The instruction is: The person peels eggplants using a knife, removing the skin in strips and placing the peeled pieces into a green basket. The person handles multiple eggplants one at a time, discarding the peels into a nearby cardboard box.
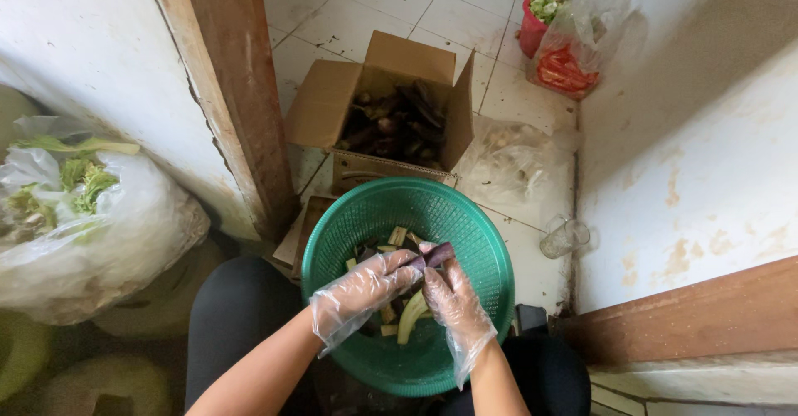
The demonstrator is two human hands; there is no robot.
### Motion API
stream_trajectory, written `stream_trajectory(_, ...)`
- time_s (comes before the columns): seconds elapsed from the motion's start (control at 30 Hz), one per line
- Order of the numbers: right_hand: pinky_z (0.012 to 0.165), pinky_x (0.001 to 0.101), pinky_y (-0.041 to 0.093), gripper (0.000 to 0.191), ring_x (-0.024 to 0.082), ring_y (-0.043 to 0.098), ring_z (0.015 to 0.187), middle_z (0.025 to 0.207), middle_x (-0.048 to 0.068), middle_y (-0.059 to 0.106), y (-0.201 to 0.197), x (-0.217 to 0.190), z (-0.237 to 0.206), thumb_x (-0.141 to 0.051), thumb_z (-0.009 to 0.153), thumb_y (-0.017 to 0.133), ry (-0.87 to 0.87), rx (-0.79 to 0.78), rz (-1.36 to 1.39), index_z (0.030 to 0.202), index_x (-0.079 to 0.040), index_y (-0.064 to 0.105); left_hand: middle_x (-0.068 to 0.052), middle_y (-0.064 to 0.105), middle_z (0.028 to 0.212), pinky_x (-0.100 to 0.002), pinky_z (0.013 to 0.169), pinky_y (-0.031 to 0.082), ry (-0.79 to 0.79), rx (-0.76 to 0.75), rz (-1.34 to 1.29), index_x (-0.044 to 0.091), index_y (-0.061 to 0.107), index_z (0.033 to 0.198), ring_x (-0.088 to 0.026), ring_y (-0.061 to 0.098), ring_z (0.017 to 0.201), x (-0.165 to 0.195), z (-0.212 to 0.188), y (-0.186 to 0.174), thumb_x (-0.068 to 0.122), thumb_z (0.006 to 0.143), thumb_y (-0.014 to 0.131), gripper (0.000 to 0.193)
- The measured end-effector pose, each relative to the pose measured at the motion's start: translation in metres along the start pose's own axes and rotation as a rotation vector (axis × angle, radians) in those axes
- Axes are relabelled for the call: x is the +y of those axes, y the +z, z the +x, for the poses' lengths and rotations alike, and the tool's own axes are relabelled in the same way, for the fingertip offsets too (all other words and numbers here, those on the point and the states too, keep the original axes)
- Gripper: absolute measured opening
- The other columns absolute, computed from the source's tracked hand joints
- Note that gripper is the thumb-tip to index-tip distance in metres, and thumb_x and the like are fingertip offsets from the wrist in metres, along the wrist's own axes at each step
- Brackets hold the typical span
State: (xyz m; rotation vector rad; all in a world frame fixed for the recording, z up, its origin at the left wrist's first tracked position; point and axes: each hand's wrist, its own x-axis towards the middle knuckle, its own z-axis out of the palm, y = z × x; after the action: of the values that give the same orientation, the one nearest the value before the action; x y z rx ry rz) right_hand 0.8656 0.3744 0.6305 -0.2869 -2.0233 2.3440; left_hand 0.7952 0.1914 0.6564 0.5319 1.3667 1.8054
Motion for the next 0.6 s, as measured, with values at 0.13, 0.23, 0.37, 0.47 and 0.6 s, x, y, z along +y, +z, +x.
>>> stream_trajectory(0.13,0.047,0.0210,0.028,0.054,0.004,0.039,0.055,0.068,-0.006,0.046,-0.003,-0.002,-0.003,-0.021,0.097,0.062,0.042,-0.049,0.025,0.149,-0.017,0.049,0.000,0.065,0.098,-0.022,0.085,0.053,-0.069,0.072,0.018,0.009,0.065,0.113,-0.009,0.062,0.091,0.010,-0.001,-0.009,0.038,0.099,0.057,0.033)
stream_trajectory(0.23,0.049,0.0200,0.029,0.058,0.003,0.040,0.057,0.069,-0.007,0.046,-0.004,0.002,-0.005,-0.020,0.097,0.063,0.038,-0.043,-0.025,0.153,-0.017,0.047,-0.011,0.044,0.086,-0.031,0.059,0.030,-0.076,0.050,0.140,0.006,0.066,0.115,-0.021,0.036,0.069,0.009,-0.001,-0.028,0.046,0.108,0.053,0.043)
stream_trajectory(0.37,0.049,0.0197,0.030,0.060,0.003,0.040,0.057,0.070,-0.008,0.046,-0.007,0.012,0.002,-0.023,0.097,0.063,0.022,-0.061,-0.035,0.154,-0.016,0.046,-0.001,0.060,0.086,-0.024,0.060,0.045,-0.031,0.023,0.192,0.011,0.067,0.111,-0.012,0.052,0.069,-0.015,0.016,-0.032,0.045,0.100,0.057,0.037)
stream_trajectory(0.47,0.047,0.0208,0.030,0.048,0.004,0.040,0.055,0.069,-0.006,0.047,-0.015,0.015,0.009,-0.026,0.100,0.063,0.061,-0.051,-0.031,0.143,-0.012,0.049,-0.005,0.052,0.078,-0.027,0.051,0.038,0.026,-0.084,0.263,0.002,0.066,0.111,-0.016,0.044,0.060,-0.029,0.024,-0.027,0.041,0.104,0.060,0.040)
stream_trajectory(0.6,0.043,0.0235,0.030,0.033,0.007,0.041,0.052,0.068,-0.003,0.049,-0.027,0.016,0.013,-0.031,0.104,0.062,0.194,0.043,-0.004,0.121,-0.003,0.054,-0.006,0.059,0.081,-0.028,0.049,0.039,0.021,-0.081,0.124,0.005,0.065,0.130,-0.015,0.048,0.058,-0.025,0.017,-0.022,0.028,0.094,0.056,0.043)
